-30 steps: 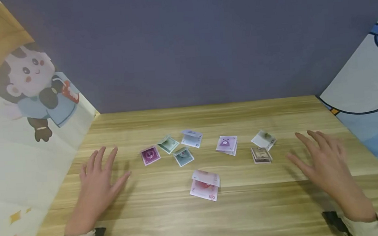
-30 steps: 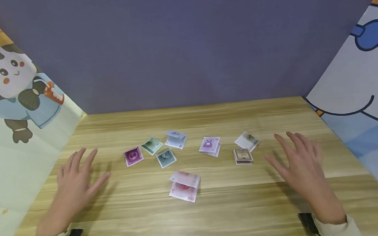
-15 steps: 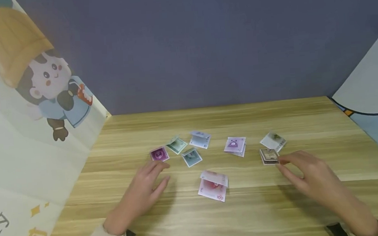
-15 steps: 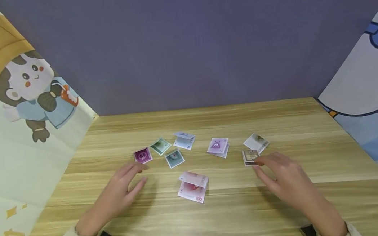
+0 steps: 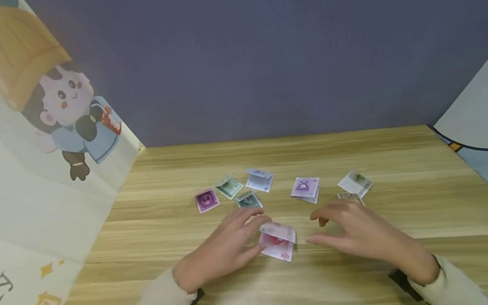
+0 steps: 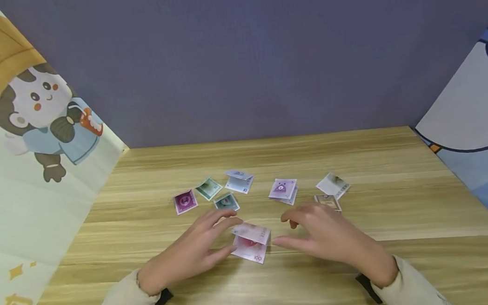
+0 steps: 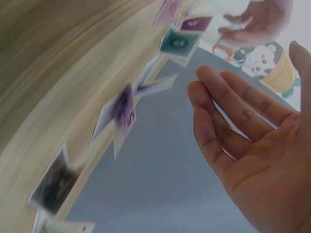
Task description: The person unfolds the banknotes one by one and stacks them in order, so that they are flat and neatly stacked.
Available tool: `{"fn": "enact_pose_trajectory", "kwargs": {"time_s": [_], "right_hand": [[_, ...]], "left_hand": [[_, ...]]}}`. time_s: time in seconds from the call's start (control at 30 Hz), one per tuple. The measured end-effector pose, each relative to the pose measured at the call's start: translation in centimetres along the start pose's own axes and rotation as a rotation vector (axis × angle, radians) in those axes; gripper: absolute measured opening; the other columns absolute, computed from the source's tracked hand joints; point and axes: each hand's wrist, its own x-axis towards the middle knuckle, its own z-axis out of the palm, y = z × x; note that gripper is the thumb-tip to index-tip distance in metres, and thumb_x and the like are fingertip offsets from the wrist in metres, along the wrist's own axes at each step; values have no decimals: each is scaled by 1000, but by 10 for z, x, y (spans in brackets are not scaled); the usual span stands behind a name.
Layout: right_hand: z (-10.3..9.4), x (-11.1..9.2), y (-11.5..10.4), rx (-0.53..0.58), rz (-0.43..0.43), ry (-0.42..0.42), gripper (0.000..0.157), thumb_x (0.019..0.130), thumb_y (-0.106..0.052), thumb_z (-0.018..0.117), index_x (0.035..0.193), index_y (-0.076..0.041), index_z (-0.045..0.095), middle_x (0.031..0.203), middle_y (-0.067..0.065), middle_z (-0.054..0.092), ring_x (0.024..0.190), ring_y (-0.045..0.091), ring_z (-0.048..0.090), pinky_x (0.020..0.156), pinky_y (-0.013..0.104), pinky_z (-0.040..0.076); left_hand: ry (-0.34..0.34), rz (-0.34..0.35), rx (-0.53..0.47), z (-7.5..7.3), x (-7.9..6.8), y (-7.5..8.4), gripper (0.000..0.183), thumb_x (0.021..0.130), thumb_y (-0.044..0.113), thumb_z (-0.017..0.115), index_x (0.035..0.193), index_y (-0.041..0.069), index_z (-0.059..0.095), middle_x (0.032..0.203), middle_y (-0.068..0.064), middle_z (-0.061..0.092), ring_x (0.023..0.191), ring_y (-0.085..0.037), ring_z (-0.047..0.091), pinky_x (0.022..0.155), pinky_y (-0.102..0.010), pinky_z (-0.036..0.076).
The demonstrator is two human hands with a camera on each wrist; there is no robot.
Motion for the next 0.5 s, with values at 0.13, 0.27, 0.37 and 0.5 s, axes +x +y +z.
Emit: {"fn": "enact_pose_trajectory", "kwargs": {"time_s": [0.13, 0.27, 0.37, 0.5], "right_hand": [[6, 13, -5, 34, -26, -53, 41, 88, -55, 69, 104, -18, 73, 89, -12, 68, 81, 3, 63, 69, 29, 55], [14, 18, -7, 54, -41, -61, 44, 87, -57, 69, 103, -16, 73, 88, -11, 68, 80, 3, 62, 69, 27, 55], [20, 19, -7, 61, -30, -44, 43, 87, -56, 70, 103, -16, 72, 86, -10, 67, 78, 4, 62, 67, 26, 55], [28, 16, -5, 68, 0, -36, 39, 89, -51, 69, 105, -15, 71, 87, -9, 67, 79, 3, 61, 66, 26, 55]], "left_hand": [[-28, 1, 64, -1, 8, 4, 49, 88, 26, 75, 133, 16, 59, 138, -7, 55, 131, -22, 48, 111, -46, 39], [-54, -11, 97, 0, 13, 3, 43, 88, 24, 74, 128, 15, 63, 134, -8, 57, 127, -23, 50, 106, -47, 43], [-39, 0, 112, 5, 17, 2, 34, 89, 25, 74, 121, 15, 67, 122, -4, 64, 116, -20, 57, 98, -41, 48], [-24, 54, 153, 13, 25, 4, 16, 92, 25, 71, 106, 17, 73, 99, 4, 69, 93, -12, 62, 83, -29, 50]]}}
